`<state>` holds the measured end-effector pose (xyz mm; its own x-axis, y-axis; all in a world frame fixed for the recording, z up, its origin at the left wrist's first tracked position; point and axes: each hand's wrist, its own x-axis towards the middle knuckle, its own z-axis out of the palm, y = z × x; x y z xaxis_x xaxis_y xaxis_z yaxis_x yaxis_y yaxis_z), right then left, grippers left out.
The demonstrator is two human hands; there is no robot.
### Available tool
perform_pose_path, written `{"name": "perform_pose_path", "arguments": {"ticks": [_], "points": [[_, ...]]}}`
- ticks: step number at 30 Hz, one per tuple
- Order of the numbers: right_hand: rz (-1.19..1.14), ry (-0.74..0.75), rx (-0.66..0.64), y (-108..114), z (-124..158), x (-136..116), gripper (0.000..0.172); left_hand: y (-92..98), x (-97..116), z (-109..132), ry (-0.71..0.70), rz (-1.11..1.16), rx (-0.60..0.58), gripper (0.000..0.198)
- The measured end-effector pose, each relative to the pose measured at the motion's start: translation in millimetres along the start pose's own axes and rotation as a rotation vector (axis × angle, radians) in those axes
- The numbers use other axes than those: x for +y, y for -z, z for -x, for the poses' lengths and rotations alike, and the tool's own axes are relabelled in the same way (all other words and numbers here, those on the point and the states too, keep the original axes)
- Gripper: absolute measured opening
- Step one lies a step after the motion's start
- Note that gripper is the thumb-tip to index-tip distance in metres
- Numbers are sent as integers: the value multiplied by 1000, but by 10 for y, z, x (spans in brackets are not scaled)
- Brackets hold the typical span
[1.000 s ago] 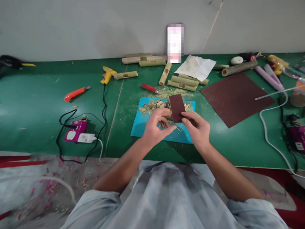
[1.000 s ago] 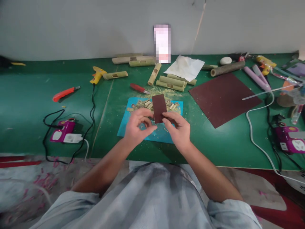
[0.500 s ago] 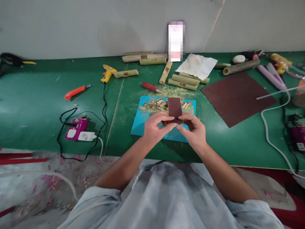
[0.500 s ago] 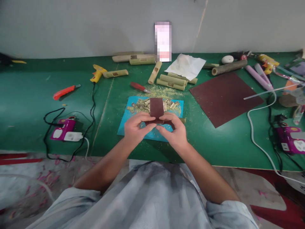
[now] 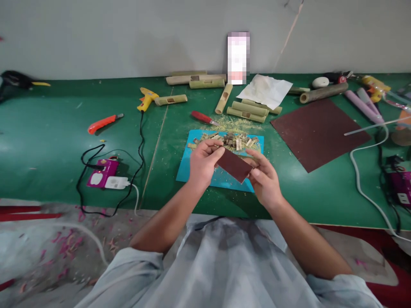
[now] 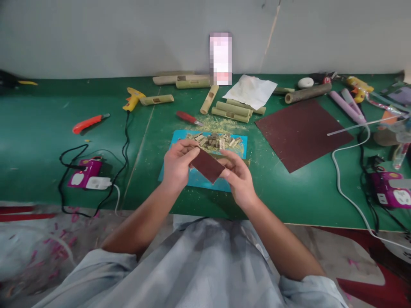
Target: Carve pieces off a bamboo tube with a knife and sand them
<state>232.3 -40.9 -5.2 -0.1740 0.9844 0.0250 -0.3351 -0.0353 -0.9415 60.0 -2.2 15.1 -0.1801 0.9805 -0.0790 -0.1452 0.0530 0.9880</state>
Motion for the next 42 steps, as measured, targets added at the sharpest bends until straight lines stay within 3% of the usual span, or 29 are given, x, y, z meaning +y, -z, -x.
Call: {"name": "perform_pose_path", "arguments": {"ticks": [2, 4, 8, 12, 17, 21, 25, 28, 30, 34, 38, 42], "points": [[-174, -94, 102, -139, 60, 39, 56, -17, -43, 3, -45, 8, 72, 30], [-183, -166, 132, -269, 102, 66, 58, -29, -90, 11, -75, 4, 111, 33], [-115, -170, 305, -341, 59, 78, 27, -41, -134, 80, -110, -29, 63, 39], [-61, -131, 408, -138, -116, 11, 19, -1, -78, 197, -163, -111, -153, 29], [12, -175, 330, 118, -338, -143, 23, 76, 63, 237, -250, -218, -465, 8], [53, -189, 262, 147, -438, -216, 28, 79, 105, 217, -360, -294, -619, 22], [34, -88, 354, 65, -340, -173, 35, 61, 43, 227, -497, -407, -535, 29], [32, 64, 450, -1, -120, -77, 24, 61, -19, 240, -494, -405, -464, 27], [120, 180, 366, -19, 31, -22, 17, 63, -47, 250, -486, -389, -426, 22], [376, 285, 123, 2, 162, 3, 31, 52, -64, 269, -460, -330, -377, 16], [471, 385, 127, 37, 114, -30, 31, 14, -57, 281, -411, -272, -387, 11], [445, 435, 165, 51, 96, -39, 24, -4, -58, 288, -300, -218, -365, 25]]}}
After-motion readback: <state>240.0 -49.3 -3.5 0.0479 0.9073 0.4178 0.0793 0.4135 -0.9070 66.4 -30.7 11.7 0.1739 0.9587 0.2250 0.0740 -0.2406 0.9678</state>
